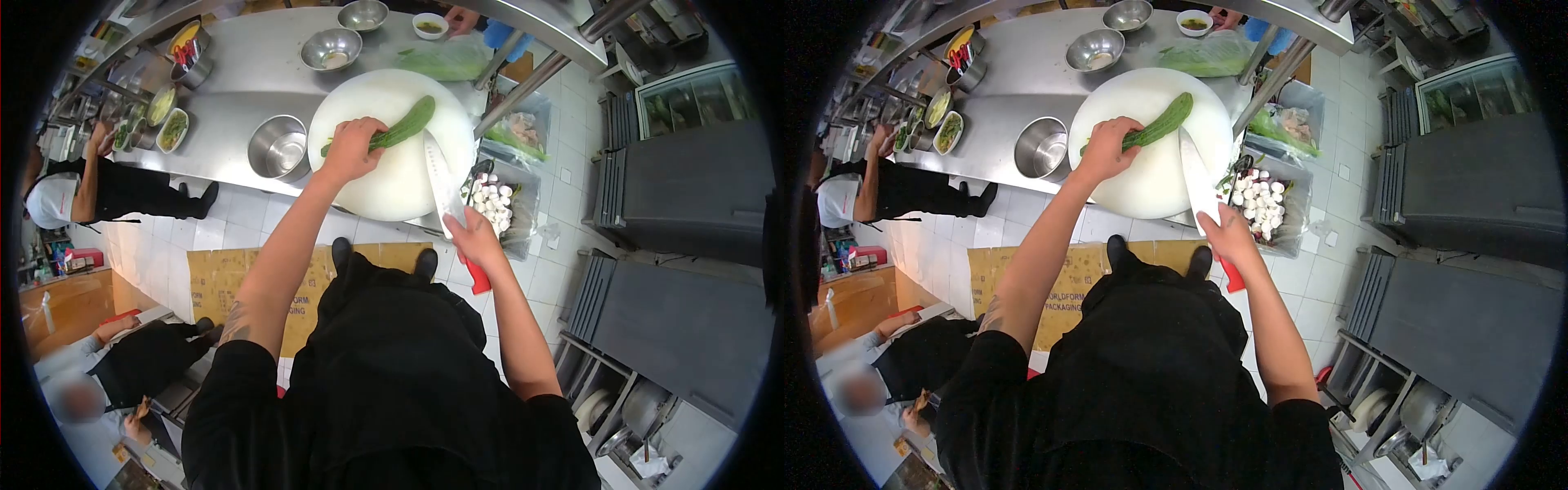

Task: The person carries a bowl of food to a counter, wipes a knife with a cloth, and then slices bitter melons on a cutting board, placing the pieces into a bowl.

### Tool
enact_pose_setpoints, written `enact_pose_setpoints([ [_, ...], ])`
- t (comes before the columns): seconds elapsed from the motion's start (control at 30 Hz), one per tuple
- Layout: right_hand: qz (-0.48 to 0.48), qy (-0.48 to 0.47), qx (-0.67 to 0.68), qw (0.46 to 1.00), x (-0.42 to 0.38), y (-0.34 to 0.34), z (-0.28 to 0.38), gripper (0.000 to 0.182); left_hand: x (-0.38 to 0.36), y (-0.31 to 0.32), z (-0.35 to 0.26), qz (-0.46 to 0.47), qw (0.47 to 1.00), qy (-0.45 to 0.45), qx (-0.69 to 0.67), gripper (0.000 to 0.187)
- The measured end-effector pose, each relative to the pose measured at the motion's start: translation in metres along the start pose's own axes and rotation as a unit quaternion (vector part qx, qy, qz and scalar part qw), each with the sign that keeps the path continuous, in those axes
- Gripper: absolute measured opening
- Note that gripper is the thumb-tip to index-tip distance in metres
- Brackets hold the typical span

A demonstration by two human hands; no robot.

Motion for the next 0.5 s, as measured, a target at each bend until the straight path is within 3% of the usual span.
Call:
enact_pose_setpoints([
  [0.1, -0.027, -0.073, -0.035, 0.996, 0.042, 0.01, 0.026, 0.036, -0.001, -0.011, -0.001, -0.005, 1.0, 0.013, -0.026, 0.031],
  [0.17, -0.012, -0.048, -0.034, 0.998, 0.067, 0.022, 0.045, 0.036, -0.001, -0.017, -0.001, -0.015, 0.998, 0.004, -0.061, 0.024],
  [0.27, -0.012, -0.06, -0.047, 0.997, 0.107, 0.028, 0.064, 0.037, -0.002, -0.017, -0.006, -0.068, 0.997, 0.029, 0.0, 0.017],
  [0.5, 0.033, -0.044, -0.055, 0.997, 0.126, 0.029, 0.087, 0.039, -0.001, -0.011, -0.006, -0.107, 0.994, -0.007, 0.016, 0.015],
])
Point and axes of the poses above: each hand's wrist, its own x-axis towards the middle knuckle, its own y-axis out of the palm, z = x × y, the point moved 8 cm from there along x, towards the middle knuckle, and after that the axes turned 5 degrees about -y, right-handed, at the moved point
